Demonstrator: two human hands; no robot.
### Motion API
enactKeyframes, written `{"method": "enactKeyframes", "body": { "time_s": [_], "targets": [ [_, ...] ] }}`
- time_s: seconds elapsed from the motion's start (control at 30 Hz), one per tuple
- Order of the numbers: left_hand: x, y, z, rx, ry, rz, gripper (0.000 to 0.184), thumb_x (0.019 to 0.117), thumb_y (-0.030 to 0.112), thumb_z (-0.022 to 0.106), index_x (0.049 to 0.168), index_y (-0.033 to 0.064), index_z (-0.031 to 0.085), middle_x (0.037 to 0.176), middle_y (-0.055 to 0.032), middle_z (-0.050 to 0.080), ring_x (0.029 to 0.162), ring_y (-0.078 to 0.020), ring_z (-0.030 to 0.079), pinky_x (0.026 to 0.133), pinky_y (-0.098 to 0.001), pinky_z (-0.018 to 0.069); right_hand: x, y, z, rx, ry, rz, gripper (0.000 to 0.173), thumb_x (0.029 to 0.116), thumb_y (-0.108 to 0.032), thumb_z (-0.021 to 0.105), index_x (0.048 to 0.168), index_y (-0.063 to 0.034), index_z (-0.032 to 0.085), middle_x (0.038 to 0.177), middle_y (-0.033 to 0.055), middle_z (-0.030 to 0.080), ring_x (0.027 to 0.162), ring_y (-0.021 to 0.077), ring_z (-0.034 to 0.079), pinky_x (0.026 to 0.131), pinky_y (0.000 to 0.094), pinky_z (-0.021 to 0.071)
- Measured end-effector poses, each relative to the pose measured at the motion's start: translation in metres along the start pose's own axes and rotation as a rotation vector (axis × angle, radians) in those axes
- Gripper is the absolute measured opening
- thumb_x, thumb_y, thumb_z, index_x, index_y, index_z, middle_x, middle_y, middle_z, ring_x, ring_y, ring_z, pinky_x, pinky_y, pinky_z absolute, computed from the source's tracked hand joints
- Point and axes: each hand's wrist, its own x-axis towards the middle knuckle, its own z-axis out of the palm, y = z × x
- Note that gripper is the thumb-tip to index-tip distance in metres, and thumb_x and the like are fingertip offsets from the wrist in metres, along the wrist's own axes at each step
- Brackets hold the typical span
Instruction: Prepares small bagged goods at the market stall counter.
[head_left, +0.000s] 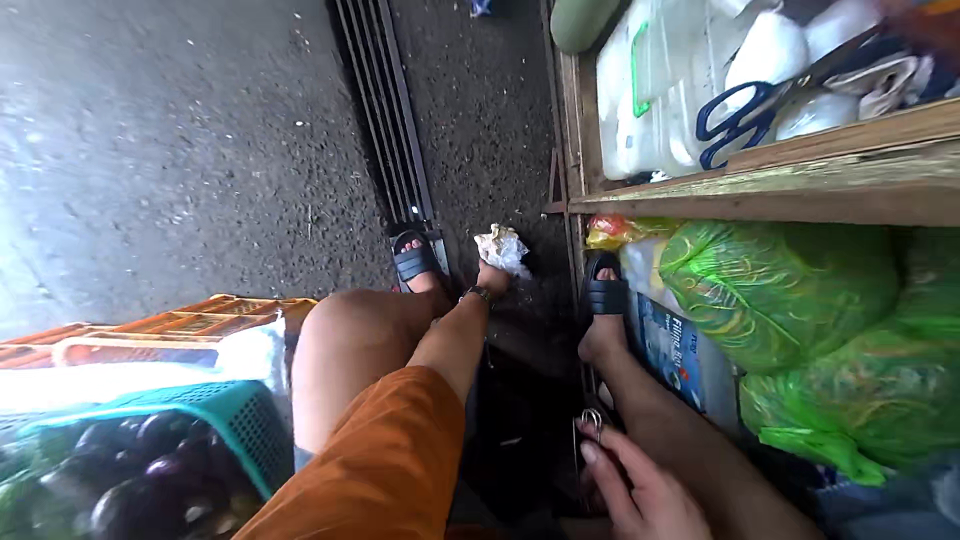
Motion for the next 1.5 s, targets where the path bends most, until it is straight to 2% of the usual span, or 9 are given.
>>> {"method": "enactKeyframes", "body": {
  "time_s": [0.2, 0.33, 0.53, 0.63, 0.77, 1.03, 1.2, 1.33, 1.5],
  "targets": [
    [-0.156, 0.003, -0.022, 0.239, -0.050, 0.098, 0.034, 0.1039, 0.020, 0.054, 0.118, -0.0093, 0.066, 0.119, -0.0271, 0.067, 0.114, -0.0376, 0.064, 0.099, -0.0550, 0.0497, -0.010, 0.006, 0.005, 0.062, 0.359, -0.166, 0.023, 0.0985, -0.025, 0.066, 0.111, -0.0078, 0.074, 0.095, 0.0035, 0.076, 0.081, 0.0128, 0.073, 0.077, 0.0379, 0.0621],
    [-0.298, 0.003, -0.022, -0.379, -0.112, 0.422, 0.030, 0.1095, 0.017, 0.044, 0.126, -0.0008, 0.063, 0.102, -0.0124, 0.070, 0.089, -0.0190, 0.069, 0.080, -0.0374, 0.0581, -0.023, 0.015, -0.001, 0.254, 0.557, -0.379, 0.020, 0.0959, -0.018, 0.071, 0.107, -0.0011, 0.073, 0.105, 0.0109, 0.070, 0.081, 0.0123, 0.070, 0.075, 0.0296, 0.0619],
    [-0.433, -0.038, -0.058, -0.144, -0.181, 1.025, 0.030, 0.1029, 0.018, 0.058, 0.128, 0.0019, 0.064, 0.114, -0.0085, 0.071, 0.096, -0.0149, 0.071, 0.087, -0.0338, 0.0605, -0.062, 0.027, 0.015, 0.572, 0.491, -0.658, 0.010, 0.0927, -0.009, 0.073, 0.097, 0.0005, 0.073, 0.105, 0.0108, 0.071, 0.086, 0.0162, 0.071, 0.077, 0.0330, 0.0635],
    [-0.454, -0.066, -0.062, 0.182, -0.075, 1.141, 0.039, 0.0984, 0.024, 0.067, 0.133, 0.0052, 0.063, 0.123, -0.0090, 0.070, 0.106, -0.0156, 0.070, 0.094, -0.0373, 0.0598, -0.099, 0.017, 0.040, 0.450, 0.519, -0.592, 0.019, 0.0915, -0.020, 0.076, 0.099, -0.0029, 0.077, 0.118, 0.0129, 0.069, 0.104, 0.0175, 0.069, 0.092, 0.0344, 0.0593],
    [-0.476, -0.090, -0.050, 0.362, 0.128, 1.177, 0.024, 0.1016, 0.018, 0.060, 0.109, -0.0012, 0.072, 0.093, -0.0146, 0.074, 0.085, -0.0245, 0.073, 0.083, -0.0523, 0.0590, -0.140, 0.025, 0.065, 0.400, 0.497, -0.535, 0.026, 0.0934, -0.029, 0.075, 0.102, -0.0038, 0.078, 0.118, 0.0147, 0.069, 0.111, 0.0236, 0.065, 0.101, 0.0428, 0.0529],
    [-0.482, -0.108, -0.030, 0.017, -0.121, 1.159, 0.031, 0.1088, 0.017, 0.042, 0.098, 0.0001, 0.065, 0.068, -0.0003, 0.063, 0.057, -0.0085, 0.061, 0.058, -0.0290, 0.0563, -0.177, 0.061, 0.076, 0.403, 0.384, -0.579, 0.034, 0.1026, -0.034, 0.062, 0.117, -0.0059, 0.075, 0.125, 0.0142, 0.066, 0.116, 0.0220, 0.063, 0.104, 0.0393, 0.0498],
    [-0.476, -0.092, -0.032, 0.033, -0.185, 1.135, 0.035, 0.1105, 0.023, 0.038, 0.091, 0.0046, 0.061, 0.066, 0.0003, 0.056, 0.052, -0.0103, 0.055, 0.052, -0.0283, 0.0525, -0.225, 0.070, 0.013, 0.340, 0.771, -0.483, 0.028, 0.1011, -0.029, 0.062, 0.114, -0.0082, 0.075, 0.125, 0.0106, 0.068, 0.106, 0.0191, 0.068, 0.096, 0.0383, 0.0563],
    [-0.466, -0.085, -0.045, 0.110, -0.252, 1.086, 0.036, 0.1107, 0.021, 0.037, 0.090, 0.0043, 0.061, 0.065, -0.0007, 0.058, 0.052, -0.0107, 0.056, 0.052, -0.0284, 0.0521, -0.246, 0.071, -0.088, 0.231, 1.222, -0.187, 0.036, 0.1019, -0.032, 0.062, 0.128, -0.0079, 0.070, 0.131, 0.0177, 0.065, 0.111, 0.0340, 0.067, 0.097, 0.0546, 0.0531],
    [-0.458, -0.079, -0.053, 0.092, -0.254, 1.092, 0.033, 0.1089, 0.016, 0.040, 0.089, 0.0025, 0.063, 0.064, -0.0001, 0.060, 0.050, -0.0093, 0.057, 0.052, -0.0278, 0.0548, -0.215, 0.065, -0.163, 0.224, 1.131, 0.134, 0.056, 0.0984, -0.045, 0.066, 0.124, 0.0037, 0.064, 0.117, 0.0286, 0.067, 0.113, 0.0462, 0.065, 0.093, 0.0669, 0.0495]
  ]
}}
